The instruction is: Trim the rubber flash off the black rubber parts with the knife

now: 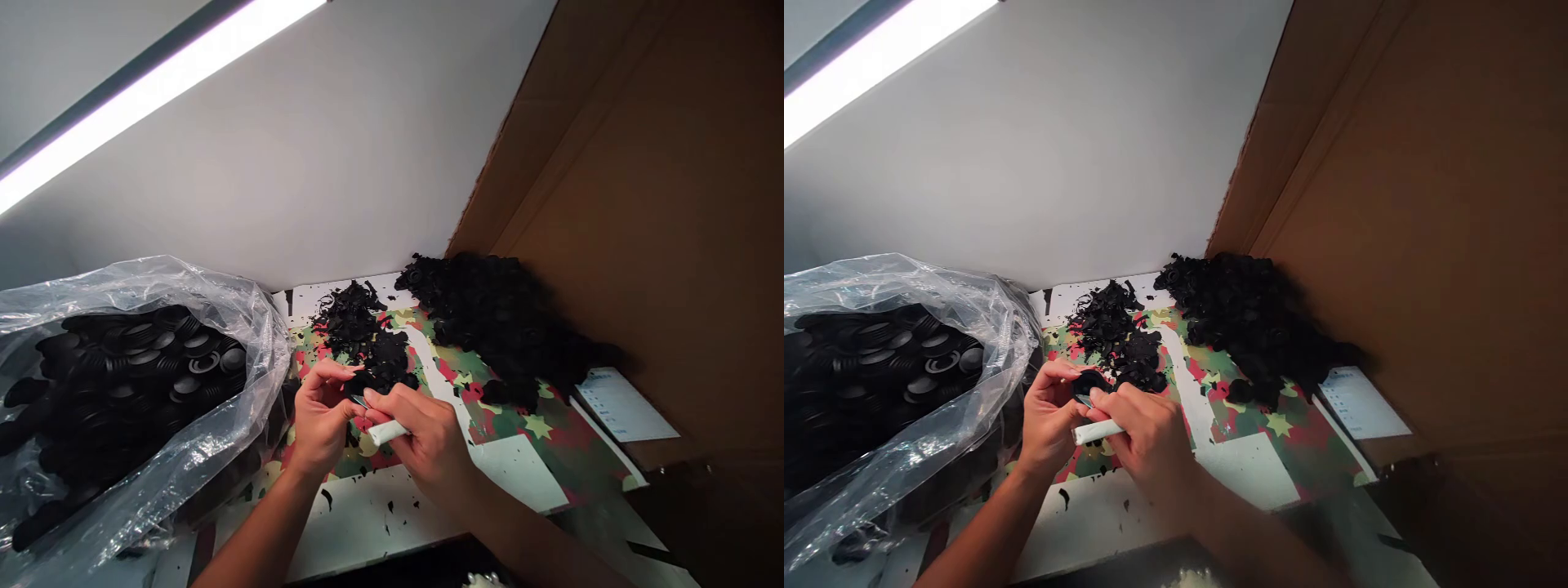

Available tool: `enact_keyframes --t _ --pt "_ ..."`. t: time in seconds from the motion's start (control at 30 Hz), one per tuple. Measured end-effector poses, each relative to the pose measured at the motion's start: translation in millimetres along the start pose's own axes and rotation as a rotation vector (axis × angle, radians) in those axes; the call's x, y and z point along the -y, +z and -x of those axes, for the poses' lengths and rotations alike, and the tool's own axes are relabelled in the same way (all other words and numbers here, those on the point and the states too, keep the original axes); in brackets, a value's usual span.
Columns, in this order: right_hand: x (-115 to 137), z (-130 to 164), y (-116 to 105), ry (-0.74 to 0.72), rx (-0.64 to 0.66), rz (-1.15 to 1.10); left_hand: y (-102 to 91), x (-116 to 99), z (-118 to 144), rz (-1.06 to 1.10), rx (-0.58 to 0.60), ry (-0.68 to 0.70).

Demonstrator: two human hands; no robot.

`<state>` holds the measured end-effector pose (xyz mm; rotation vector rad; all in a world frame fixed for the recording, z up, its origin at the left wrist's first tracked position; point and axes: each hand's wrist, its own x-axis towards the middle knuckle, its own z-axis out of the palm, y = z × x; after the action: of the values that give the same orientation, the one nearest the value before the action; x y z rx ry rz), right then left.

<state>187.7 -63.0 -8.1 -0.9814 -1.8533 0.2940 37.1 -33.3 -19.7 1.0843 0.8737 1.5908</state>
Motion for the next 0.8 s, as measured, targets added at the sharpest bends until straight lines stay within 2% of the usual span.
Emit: enact_keyframes --t 0.13,0.27,0.43,0.53,0.63,0.8 --pt "2 2 3 0.091 -0.001 -0.055 0.4 1 -1 0.008 -0.011 0.016" --pt "4 1 1 0.195 -0.015 -0.227 0.6 1 -1 0.044 0.005 0.039" --pt "-4 -3 -5 0.396 -0.023 -0.436 1.4 0 -1 0.132 0.061 -0.045" --pt "-8 -7 -5 0.472 -0.008 -0.562 0.6 0 -2 0.113 0.057 -0.025" --pt "-7 -11 -3 0.476 0.037 -0.547 -1.3 1 -3 0.058 0.065 -0.005" --pt "-6 -18 -1 0.327 0.028 -0.362 -4.0 5 -3 -0.037 0.044 -0.051"
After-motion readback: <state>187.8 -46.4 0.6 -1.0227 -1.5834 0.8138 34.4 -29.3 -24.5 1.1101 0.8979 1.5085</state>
